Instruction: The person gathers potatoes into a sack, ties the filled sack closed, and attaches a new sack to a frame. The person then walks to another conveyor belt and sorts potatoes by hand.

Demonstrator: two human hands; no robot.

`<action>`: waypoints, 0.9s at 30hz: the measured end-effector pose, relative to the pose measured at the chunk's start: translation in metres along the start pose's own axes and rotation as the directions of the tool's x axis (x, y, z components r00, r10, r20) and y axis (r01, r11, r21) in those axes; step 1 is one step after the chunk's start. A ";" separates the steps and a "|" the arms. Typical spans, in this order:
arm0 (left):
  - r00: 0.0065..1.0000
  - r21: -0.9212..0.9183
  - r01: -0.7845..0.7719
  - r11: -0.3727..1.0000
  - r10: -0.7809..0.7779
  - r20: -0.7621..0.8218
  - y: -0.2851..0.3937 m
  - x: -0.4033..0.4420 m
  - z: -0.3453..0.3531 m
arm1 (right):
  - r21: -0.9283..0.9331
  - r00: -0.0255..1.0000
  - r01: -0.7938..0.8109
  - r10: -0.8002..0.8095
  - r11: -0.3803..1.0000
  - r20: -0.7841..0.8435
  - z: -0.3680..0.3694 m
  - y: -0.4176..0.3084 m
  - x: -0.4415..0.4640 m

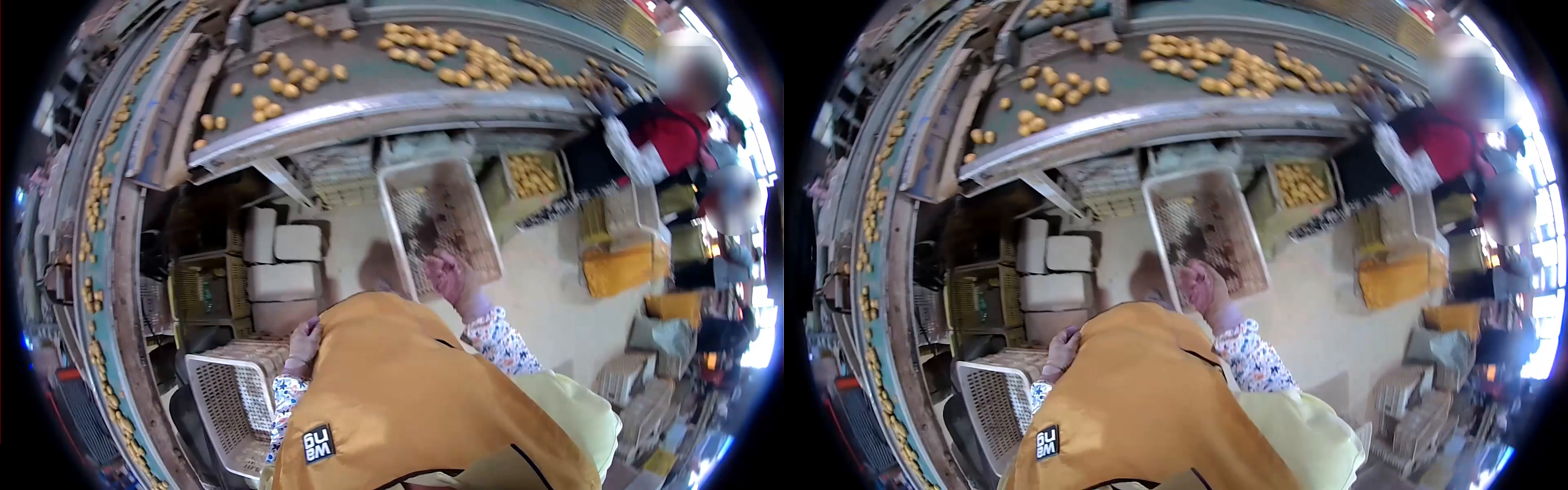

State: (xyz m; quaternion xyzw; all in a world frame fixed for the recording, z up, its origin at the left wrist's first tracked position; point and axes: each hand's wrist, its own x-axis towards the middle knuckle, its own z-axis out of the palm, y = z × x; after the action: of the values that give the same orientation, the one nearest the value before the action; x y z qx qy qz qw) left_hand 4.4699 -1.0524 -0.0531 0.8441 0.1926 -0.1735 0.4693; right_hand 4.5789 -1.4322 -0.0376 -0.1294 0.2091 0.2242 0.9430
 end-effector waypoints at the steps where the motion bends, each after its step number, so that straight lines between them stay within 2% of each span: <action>1: 1.000 -0.018 -0.008 1.000 0.008 0.005 0.002 0.022 -0.009 | -0.029 0.999 -0.029 0.030 0.999 0.028 0.039 0.008 0.012; 2: 1.000 -0.016 -0.003 1.000 0.003 -0.029 0.018 0.038 -0.022 | -0.207 0.996 -0.044 0.025 0.977 -0.090 0.092 0.013 0.017; 4: 0.989 0.084 -0.077 0.993 0.086 -0.117 0.066 0.064 -0.042 | -0.373 0.996 -0.089 0.075 0.923 -0.052 0.120 0.020 0.050; 5: 0.978 0.081 -0.121 0.989 0.132 -0.160 0.082 0.078 -0.047 | -0.373 0.996 -0.093 0.081 0.923 -0.048 0.130 0.024 0.067; 7: 0.978 0.047 -0.146 0.988 0.152 -0.144 0.109 0.106 -0.052 | -0.591 0.996 -0.037 0.076 0.806 0.040 0.146 0.027 0.100; 8: 0.978 0.016 -0.167 0.986 0.168 -0.122 0.123 0.123 -0.055 | -0.594 0.996 -0.039 0.082 0.804 0.046 0.154 0.025 0.116; 10: 0.955 -0.029 -0.287 0.957 0.284 -0.092 0.149 0.148 -0.061 | -0.802 0.994 0.020 0.075 0.597 0.080 0.166 0.018 0.139; 12: 0.893 0.113 -0.438 0.892 0.446 -0.063 0.167 0.183 -0.069 | -0.886 0.995 0.102 -0.030 0.453 0.100 0.173 0.005 0.159; 13: 0.891 0.109 -0.442 0.890 0.450 -0.057 0.170 0.204 -0.075 | -0.897 0.992 0.108 -0.099 0.428 0.073 0.164 -0.001 0.172; 15: 0.793 0.160 -0.591 0.791 0.606 -0.062 0.180 0.249 -0.084 | -0.914 0.981 0.098 -0.191 0.395 0.023 0.161 -0.007 0.189; 16: 0.797 0.133 -0.593 0.794 0.603 -0.049 0.193 0.270 -0.094 | -0.932 0.956 0.053 -0.288 0.358 -0.056 0.166 -0.009 0.193; 17: 0.743 0.204 -0.648 0.733 0.668 -0.039 0.207 0.287 -0.106 | -0.950 0.921 0.001 -0.371 0.312 -0.121 0.172 -0.014 0.195; 18: 0.689 0.284 -0.686 0.670 0.723 -0.044 0.218 0.306 -0.118 | -0.959 0.927 -0.016 -0.355 0.284 -0.121 0.174 -0.017 0.200; 20: 0.757 0.001 -0.648 0.761 0.644 -0.109 0.235 0.341 -0.128 | -0.952 0.907 0.073 -0.416 0.299 -0.061 0.168 -0.013 0.224; 21: 0.676 0.129 -0.718 0.684 0.729 -0.110 0.248 0.355 -0.135 | -0.935 0.909 0.084 -0.412 0.344 -0.070 0.184 -0.011 0.233; 22: 0.780 0.142 -0.611 0.779 0.623 -0.057 0.246 0.374 -0.133 | -0.917 0.917 0.088 -0.391 0.390 -0.078 0.204 -0.010 0.240; 23: 0.726 0.169 -0.652 0.739 0.673 -0.143 0.248 0.392 -0.128 | -0.948 0.913 0.042 -0.397 0.315 -0.091 0.205 -0.014 0.251; 24: 0.741 0.205 -0.640 0.741 0.665 -0.094 0.251 0.402 -0.127 | -0.947 0.896 0.042 -0.432 0.318 -0.105 0.192 -0.020 0.267; 25: 0.755 0.124 -0.652 0.748 0.656 0.009 0.254 0.425 -0.123 | -0.930 0.893 0.089 -0.441 0.358 -0.084 0.187 -0.024 0.281; 26: 0.777 0.237 -0.590 0.772 0.622 -0.093 0.258 0.429 -0.117 | -0.913 0.918 0.119 -0.394 0.390 -0.048 0.176 -0.029 0.294; 27: 0.727 0.222 -0.611 0.760 0.650 -0.221 0.250 0.443 -0.102 | -0.895 0.932 0.098 -0.356 0.434 -0.071 0.182 -0.030 0.304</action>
State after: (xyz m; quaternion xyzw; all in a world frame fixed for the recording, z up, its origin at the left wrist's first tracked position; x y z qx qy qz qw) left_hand 4.9866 -1.0142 -0.0301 0.9043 -0.0526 0.1072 0.4099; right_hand 4.9008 -1.2846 -0.0108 -0.6498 0.1607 0.1510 0.7274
